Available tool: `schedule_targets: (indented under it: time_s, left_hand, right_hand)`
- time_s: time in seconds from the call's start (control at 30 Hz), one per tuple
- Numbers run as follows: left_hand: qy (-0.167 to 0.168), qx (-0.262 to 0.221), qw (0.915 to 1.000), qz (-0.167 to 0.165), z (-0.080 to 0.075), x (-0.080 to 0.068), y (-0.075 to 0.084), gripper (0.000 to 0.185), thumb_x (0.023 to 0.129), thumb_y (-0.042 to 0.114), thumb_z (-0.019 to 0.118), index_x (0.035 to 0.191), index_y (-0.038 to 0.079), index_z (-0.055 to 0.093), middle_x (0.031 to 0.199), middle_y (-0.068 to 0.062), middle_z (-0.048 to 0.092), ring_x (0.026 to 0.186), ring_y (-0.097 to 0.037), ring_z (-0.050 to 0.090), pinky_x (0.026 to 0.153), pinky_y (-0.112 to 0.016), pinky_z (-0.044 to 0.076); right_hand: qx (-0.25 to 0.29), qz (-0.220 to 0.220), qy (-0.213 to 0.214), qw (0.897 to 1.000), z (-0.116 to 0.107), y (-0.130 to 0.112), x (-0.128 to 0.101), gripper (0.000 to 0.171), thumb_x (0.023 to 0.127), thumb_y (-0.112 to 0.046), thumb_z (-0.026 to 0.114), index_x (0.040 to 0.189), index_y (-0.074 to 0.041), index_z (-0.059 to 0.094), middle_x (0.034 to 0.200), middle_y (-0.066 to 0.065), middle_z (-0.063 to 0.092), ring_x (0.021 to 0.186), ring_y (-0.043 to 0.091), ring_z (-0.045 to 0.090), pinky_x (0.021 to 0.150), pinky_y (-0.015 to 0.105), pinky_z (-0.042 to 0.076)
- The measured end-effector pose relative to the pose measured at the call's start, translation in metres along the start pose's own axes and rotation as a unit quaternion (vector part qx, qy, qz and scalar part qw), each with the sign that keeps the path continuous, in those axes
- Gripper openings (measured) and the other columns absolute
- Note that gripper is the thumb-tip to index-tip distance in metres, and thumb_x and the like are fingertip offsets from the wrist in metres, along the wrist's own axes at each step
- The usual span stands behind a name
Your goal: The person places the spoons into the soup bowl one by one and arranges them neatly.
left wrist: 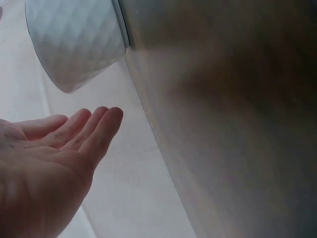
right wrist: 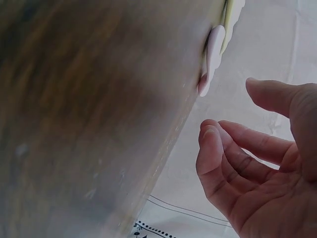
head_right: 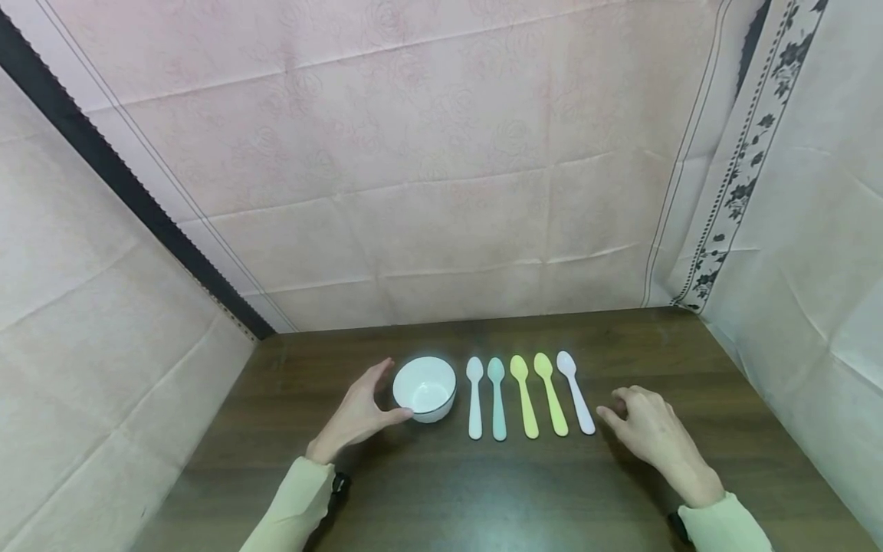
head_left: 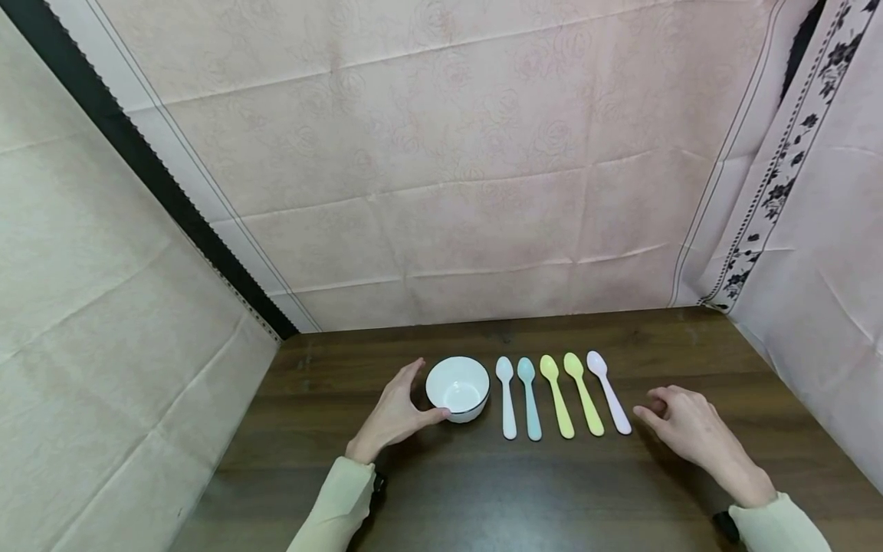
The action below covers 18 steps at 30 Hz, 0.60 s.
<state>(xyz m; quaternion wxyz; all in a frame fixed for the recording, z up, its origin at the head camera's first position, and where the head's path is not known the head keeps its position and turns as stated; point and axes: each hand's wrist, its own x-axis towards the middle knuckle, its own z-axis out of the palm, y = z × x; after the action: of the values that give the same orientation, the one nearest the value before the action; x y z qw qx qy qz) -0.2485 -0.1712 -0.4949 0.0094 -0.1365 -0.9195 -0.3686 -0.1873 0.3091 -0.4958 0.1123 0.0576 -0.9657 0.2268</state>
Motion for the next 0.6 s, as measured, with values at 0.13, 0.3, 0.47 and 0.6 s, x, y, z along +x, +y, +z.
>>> schedule_targets:
  time_s: [0.13, 0.3, 0.47, 0.6]
  left_hand:
    - [-0.005, 0.010, 0.9999, 0.009, 0.0012, 0.0015, 0.0013, 0.112, 0.081, 0.050, 0.095, 0.166, 0.004, 0.041, 0.168, -0.017, 0.050, 0.156, -0.041, 0.048, 0.122, -0.065, 0.045]
    - [-0.011, 0.015, 0.9997, 0.017, 0.0031, 0.0033, 0.0023, 0.109, 0.082, 0.053, 0.093, 0.165, 0.001, 0.044, 0.170, -0.020, 0.048, 0.157, -0.044, 0.046, 0.122, -0.065, 0.045]
    - [-0.019, 0.016, 0.9995, 0.021, 0.0037, 0.0048, 0.0031, 0.110, 0.082, 0.055, 0.092, 0.164, 0.000, 0.044, 0.170, -0.021, 0.047, 0.157, -0.044, 0.046, 0.122, -0.065, 0.045]
    - [-0.022, 0.019, 0.9993, 0.024, 0.0049, 0.0058, 0.0035, 0.110, 0.082, 0.054, 0.092, 0.164, 0.000, 0.044, 0.169, -0.021, 0.048, 0.156, -0.043, 0.047, 0.123, -0.064, 0.045]
  right_hand:
    - [-0.005, -0.004, -0.001, 1.000, 0.0012, -0.0008, 0.0005, 0.036, 0.095, -0.022, 0.084, 0.109, 0.010, 0.077, 0.089, 0.010, 0.077, 0.083, 0.031, 0.074, 0.077, 0.057, 0.058]
    - [-0.014, -0.010, -0.009, 1.000, 0.0020, -0.0010, 0.0011, 0.032, 0.095, -0.026, 0.084, 0.103, 0.004, 0.078, 0.085, 0.004, 0.073, 0.079, 0.024, 0.069, 0.072, 0.049, 0.055]
    - [-0.010, -0.008, -0.019, 1.000, 0.0030, -0.0011, 0.0023, 0.032, 0.095, -0.028, 0.085, 0.103, 0.003, 0.078, 0.084, 0.002, 0.073, 0.079, 0.021, 0.068, 0.072, 0.046, 0.054]
    - [-0.004, 0.000, -0.031, 1.000, 0.0040, -0.0013, 0.0034, 0.039, 0.094, -0.029, 0.085, 0.107, 0.006, 0.077, 0.085, 0.003, 0.074, 0.080, 0.023, 0.069, 0.073, 0.046, 0.055]
